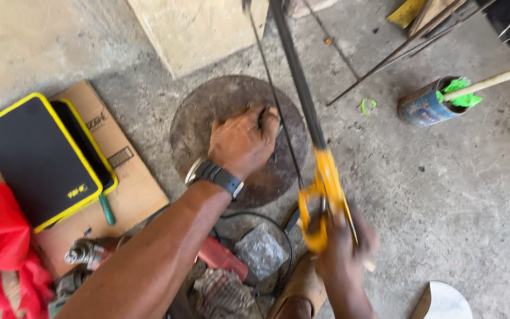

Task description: The person is completing a metal sawing task and then proceeds to use a screwdriver to disassemble or adjust an angle grinder.

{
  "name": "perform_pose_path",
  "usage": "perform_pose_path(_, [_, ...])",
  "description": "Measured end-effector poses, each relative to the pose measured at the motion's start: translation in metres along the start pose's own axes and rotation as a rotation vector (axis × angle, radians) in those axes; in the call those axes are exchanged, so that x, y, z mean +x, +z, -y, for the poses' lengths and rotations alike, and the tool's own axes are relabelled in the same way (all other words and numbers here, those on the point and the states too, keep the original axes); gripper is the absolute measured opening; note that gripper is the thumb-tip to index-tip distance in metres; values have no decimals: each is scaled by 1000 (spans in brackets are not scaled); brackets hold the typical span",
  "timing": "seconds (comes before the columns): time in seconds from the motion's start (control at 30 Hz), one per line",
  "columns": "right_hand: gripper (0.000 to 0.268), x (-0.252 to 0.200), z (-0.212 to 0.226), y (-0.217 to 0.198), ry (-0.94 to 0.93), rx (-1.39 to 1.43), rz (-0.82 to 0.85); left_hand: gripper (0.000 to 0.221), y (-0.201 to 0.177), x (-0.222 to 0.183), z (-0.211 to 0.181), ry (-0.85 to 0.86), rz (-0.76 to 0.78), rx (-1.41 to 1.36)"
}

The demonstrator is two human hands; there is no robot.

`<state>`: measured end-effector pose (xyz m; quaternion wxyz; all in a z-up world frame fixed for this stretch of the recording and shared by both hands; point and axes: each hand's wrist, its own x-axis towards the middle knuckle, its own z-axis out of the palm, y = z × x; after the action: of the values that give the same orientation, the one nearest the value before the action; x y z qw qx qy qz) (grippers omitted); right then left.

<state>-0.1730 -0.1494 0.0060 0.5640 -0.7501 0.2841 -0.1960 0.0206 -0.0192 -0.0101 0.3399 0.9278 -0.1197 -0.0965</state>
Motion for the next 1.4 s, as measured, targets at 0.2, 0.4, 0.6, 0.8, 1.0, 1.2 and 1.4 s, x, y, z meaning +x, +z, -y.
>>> perform_pose_path(0.2, [42, 13, 4, 13, -325, 195, 158, 76, -7, 0, -9, -9, 41, -22])
perform_pose_path(0.4, [23, 13, 4, 21, -1, 320, 20, 73, -11, 2, -7, 35, 10, -9])
perform_pose_path(0.6, [28, 1, -1, 5, -63, 365, 119, 74, -10, 2, -10, -6, 25, -20])
perform_pose_path(0.8, [48, 33, 25, 33, -345, -41, 96, 68, -5, -2, -8, 53, -30, 44])
perform_pose_path(1.0, [38, -14, 5, -6, -114, 87, 85, 68, -12, 2, -14, 12, 67, 8])
perform_pose_path(1.2, [40, 35, 5, 40, -414, 261, 137, 76, -15, 6, -9, 26, 62, 14])
perform_pose_path(1.4, [52, 4, 20, 16, -258, 112, 64, 77, -11, -7, -24, -16, 113, 0])
